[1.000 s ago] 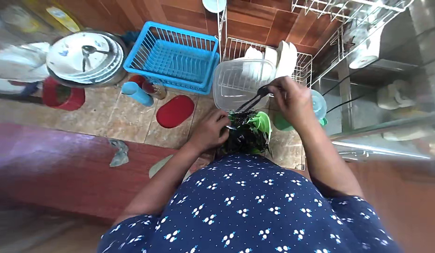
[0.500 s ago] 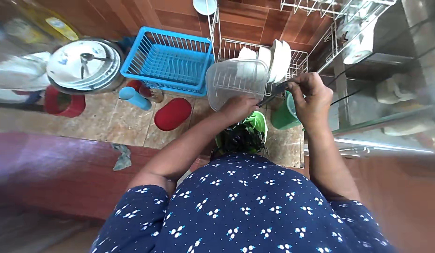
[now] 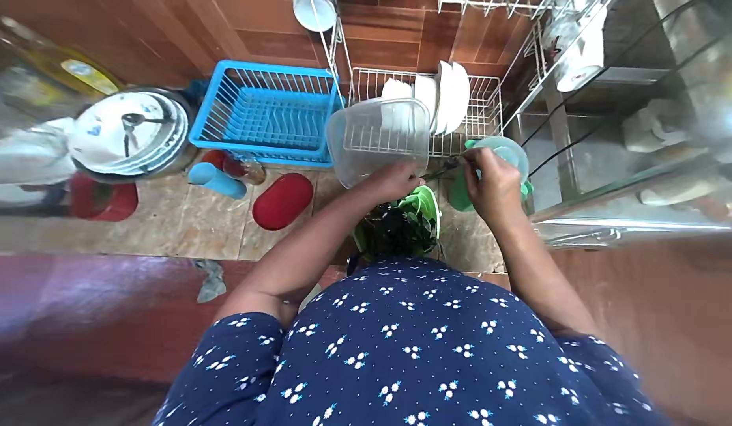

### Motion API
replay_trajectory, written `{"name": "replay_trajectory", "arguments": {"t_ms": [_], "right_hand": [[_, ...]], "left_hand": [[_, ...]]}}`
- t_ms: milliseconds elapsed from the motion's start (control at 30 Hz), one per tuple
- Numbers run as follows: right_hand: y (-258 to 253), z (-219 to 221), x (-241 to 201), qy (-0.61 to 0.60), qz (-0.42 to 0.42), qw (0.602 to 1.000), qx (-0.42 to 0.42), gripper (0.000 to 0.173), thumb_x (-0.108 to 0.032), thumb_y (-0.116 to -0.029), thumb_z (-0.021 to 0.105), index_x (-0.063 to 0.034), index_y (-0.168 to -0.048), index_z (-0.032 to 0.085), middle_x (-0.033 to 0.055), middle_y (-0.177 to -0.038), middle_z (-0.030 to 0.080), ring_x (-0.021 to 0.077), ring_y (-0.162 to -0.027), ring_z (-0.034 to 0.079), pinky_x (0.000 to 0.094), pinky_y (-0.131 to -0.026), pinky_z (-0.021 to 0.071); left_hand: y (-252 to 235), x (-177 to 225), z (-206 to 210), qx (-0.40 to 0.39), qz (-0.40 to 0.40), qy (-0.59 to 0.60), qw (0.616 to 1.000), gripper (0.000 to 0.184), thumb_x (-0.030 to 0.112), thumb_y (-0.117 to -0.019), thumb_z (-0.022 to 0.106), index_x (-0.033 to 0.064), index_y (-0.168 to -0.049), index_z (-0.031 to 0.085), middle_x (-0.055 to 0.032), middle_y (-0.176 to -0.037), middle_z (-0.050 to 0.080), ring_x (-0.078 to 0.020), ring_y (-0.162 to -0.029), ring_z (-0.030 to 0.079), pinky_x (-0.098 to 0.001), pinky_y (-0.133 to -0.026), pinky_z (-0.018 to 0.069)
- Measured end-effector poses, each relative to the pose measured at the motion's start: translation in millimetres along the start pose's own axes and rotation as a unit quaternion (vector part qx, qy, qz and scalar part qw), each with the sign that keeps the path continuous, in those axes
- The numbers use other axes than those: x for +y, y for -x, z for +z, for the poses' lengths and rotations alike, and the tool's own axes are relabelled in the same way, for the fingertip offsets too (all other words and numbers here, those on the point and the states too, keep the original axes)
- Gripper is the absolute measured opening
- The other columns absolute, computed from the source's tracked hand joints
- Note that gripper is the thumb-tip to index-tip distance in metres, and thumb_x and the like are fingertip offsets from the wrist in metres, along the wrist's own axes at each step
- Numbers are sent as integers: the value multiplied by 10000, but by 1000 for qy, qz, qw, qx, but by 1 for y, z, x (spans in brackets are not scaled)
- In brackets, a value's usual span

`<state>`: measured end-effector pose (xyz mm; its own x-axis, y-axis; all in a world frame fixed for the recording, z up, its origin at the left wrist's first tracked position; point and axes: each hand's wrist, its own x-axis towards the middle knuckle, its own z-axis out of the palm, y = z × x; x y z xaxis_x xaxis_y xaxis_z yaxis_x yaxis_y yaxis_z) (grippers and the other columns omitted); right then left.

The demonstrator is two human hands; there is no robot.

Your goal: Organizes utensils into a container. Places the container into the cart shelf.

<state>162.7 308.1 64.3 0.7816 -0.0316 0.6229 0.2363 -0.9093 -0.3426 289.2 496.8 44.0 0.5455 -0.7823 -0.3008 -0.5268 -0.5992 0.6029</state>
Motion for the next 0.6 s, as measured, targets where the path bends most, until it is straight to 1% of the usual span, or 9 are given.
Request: {"name": "replay_trajectory", "arguments": {"t_ms": [67, 133, 167, 200, 267, 300, 433, 500, 600], "right_hand": [[2, 3, 0, -2, -6, 1000, -6, 125, -71, -999, 616, 18, -1039, 695, 163, -950, 743, 284, -840, 748, 435, -734, 618], [1, 4, 0, -1, -10, 1000, -12, 125, -70, -999, 612, 19, -1036, 691, 167, -938, 739, 291, -831, 748, 441, -725, 618], [1, 4, -1, 1, -12, 1000, -15, 126, -70, -1001, 608, 21, -1033, 688, 172, -925, 732, 299, -821, 742, 446, -715, 613], [1, 5, -2, 4, -16, 1000, -18, 128, -74, -1004, 606, 20, -1031, 687, 174, -917, 727, 306, -810, 738, 451, -704, 608], [0, 8, -3, 12, -30, 999, -18, 129, -78, -1008, 603, 14, -1030, 692, 176, -923, 729, 313, -805, 739, 453, -684, 604], [0, 10, -4, 14, -37, 999, -18, 128, -77, -1009, 603, 11, -1029, 695, 176, -929, 731, 311, -808, 740, 449, -683, 605], [-2, 22, -4, -8, -66, 997, -48, 126, -60, -1008, 592, 3, -1031, 699, 173, -963, 737, 313, -844, 743, 457, -715, 614], [-2, 35, -2, -32, -88, 993, -71, 127, -60, -1013, 587, 2, -1024, 698, 170, -962, 733, 313, -859, 741, 460, -735, 617], [0, 53, 1, -44, -126, 986, -104, 132, -75, -1025, 572, -12, -1013, 688, 162, -950, 727, 316, -845, 738, 469, -719, 616]], "left_hand": [[5, -2, 3, 8, -24, 2, 1000, 526, 306, -1055, 570, 111, -1519, 418, -174, -1195, 699, -336, -1073, 696, -569, -976, 524], [10, -5, 3, 11, -32, -2, 999, 548, 296, -1049, 582, 137, -1536, 387, -154, -1208, 707, -329, -1086, 700, -571, -982, 524], [12, -7, 3, 10, -29, -5, 1000, 521, 281, -1056, 569, 120, -1525, 409, -151, -1219, 704, -319, -1103, 695, -560, -999, 518], [14, -9, 3, 7, -22, -10, 1000, 464, 265, -1066, 544, 93, -1490, 465, -153, -1227, 700, -314, -1122, 686, -550, -1019, 506], [16, -10, 3, 1, -11, -34, 999, 350, 227, -1083, 481, 66, -1366, 611, -167, -1215, 698, -322, -1149, 668, -552, -1036, 486], [17, -10, 2, -5, -4, -48, 999, 337, 209, -1088, 452, 70, -1326, 646, -172, -1218, 697, -328, -1167, 659, -555, -1042, 477], [18, -17, 6, -9, 22, -62, 998, 342, 184, -1090, 423, 69, -1266, 693, -150, -1314, 660, -306, -1245, 617, -524, -1083, 454], [21, -15, 4, -2, 15, -53, 998, 343, 178, -1085, 434, 62, -1307, 668, -155, -1338, 645, -302, -1261, 608, -516, -1094, 450], [29, -9, -6, -5, 4, -40, 999, 354, 181, -1081, 472, 41, -1389, 576, -176, -1277, 663, -310, -1203, 638, -517, -1070, 469]]}}
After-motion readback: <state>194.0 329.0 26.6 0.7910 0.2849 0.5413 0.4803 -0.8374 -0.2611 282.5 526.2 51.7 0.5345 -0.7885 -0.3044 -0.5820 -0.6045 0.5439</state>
